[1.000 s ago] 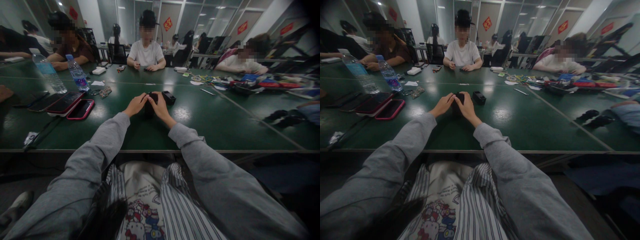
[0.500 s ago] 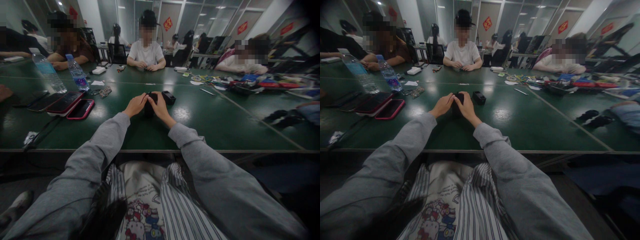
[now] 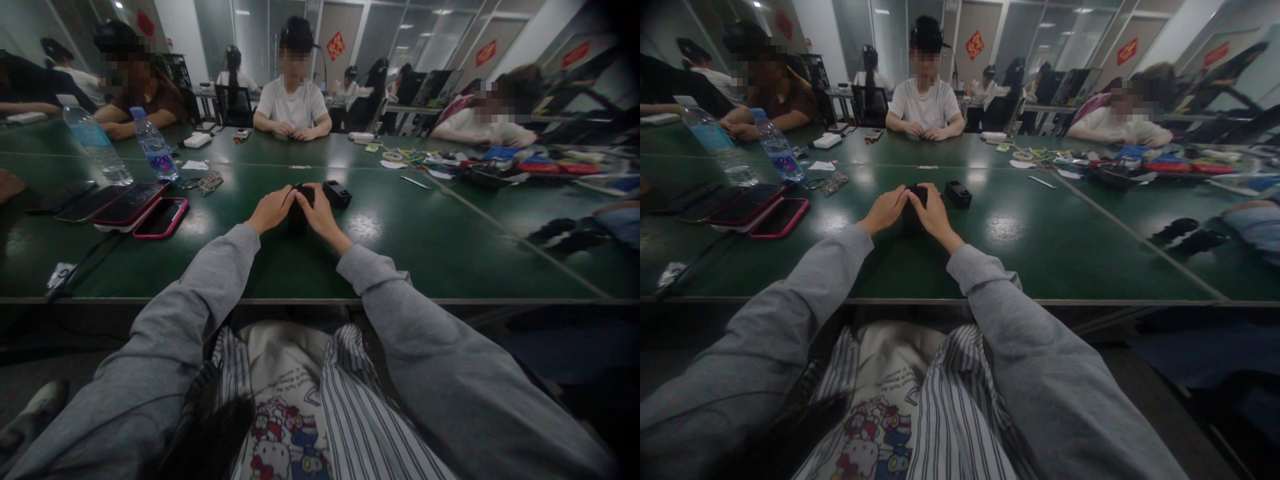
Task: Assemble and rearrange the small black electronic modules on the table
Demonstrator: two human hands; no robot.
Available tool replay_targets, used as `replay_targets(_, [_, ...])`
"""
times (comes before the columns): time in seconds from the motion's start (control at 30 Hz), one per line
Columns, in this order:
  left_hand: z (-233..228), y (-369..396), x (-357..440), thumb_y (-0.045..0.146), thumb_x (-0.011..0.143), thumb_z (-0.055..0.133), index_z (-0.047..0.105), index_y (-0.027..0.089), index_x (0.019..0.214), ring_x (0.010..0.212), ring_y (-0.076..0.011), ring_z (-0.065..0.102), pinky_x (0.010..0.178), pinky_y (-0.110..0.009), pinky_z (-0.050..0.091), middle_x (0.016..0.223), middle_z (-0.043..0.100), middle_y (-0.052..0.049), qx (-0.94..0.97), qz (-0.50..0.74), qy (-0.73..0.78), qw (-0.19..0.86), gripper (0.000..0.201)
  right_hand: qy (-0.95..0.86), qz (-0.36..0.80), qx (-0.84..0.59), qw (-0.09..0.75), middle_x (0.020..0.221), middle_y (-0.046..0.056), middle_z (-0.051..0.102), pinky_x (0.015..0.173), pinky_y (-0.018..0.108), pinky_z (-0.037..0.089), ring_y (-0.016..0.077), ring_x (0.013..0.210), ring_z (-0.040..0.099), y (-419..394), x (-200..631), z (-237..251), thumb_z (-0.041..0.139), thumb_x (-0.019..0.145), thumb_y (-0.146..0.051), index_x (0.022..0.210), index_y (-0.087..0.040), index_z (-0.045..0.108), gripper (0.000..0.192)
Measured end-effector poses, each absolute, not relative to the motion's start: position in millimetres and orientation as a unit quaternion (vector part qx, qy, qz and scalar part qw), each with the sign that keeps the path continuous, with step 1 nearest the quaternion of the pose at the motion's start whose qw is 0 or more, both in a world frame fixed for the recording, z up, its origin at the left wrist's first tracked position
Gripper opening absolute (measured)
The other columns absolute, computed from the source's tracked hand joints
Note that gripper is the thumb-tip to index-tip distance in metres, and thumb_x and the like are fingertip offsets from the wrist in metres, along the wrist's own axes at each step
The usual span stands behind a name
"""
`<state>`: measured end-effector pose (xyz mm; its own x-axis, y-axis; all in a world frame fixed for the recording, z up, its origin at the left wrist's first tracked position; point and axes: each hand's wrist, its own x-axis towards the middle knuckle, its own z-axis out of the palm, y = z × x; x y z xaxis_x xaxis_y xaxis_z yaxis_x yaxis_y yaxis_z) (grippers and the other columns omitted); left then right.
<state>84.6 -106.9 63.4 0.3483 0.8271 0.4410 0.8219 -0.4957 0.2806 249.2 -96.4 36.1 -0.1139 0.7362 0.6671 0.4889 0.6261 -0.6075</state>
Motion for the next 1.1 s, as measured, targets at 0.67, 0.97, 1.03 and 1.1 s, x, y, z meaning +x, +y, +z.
replay_targets(0.67, [60.8,-104.7,84.2,0.048,0.103,0.012,0.055,0.019,0.118,0.099,-0.0237,0.067,0.080,-0.032,0.046,0.109,0.069,-0.011,0.818,0.262,0.512,-0.003,0.054,-0.740,0.146,-0.416,0.509,0.121,0.012,0.060,0.103,0.047,0.044,0.0262,0.115,0.058,-94.9,249.0,36.4,0.043,0.088,-0.072,0.120,-0.021,0.052,0.061])
replay_targets(0.97, [62.2,-106.3,84.4,0.048,0.103,0.013,0.054,0.019,0.119,0.100,-0.0239,0.066,0.082,-0.032,0.046,0.109,0.069,-0.010,0.819,0.262,0.511,0.001,0.053,-0.738,0.154,-0.425,0.501,0.121,0.012,0.060,0.104,0.048,0.043,0.0267,0.115,0.058,-96.7,249.3,37.6,0.042,0.088,-0.073,0.122,-0.022,0.052,0.063])
replay_targets(1.03, [62.7,-107.1,84.6,0.047,0.103,0.013,0.055,0.019,0.118,0.100,-0.0242,0.066,0.082,-0.033,0.046,0.109,0.069,-0.011,0.818,0.264,0.511,0.003,0.053,-0.738,0.154,-0.422,0.504,0.120,0.012,0.060,0.104,0.049,0.043,0.0270,0.114,0.058,-97.1,249.3,38.0,0.042,0.087,-0.074,0.122,-0.022,0.052,0.063])
replay_targets(1.1, [63.2,-107.8,84.7,0.047,0.103,0.014,0.055,0.019,0.118,0.100,-0.0245,0.066,0.082,-0.033,0.046,0.109,0.069,-0.011,0.817,0.265,0.512,0.008,0.052,-0.737,0.152,-0.421,0.506,0.120,0.012,0.061,0.104,0.049,0.043,0.0269,0.114,0.058,-97.3,249.3,38.2,0.042,0.087,-0.074,0.121,-0.022,0.052,0.063])
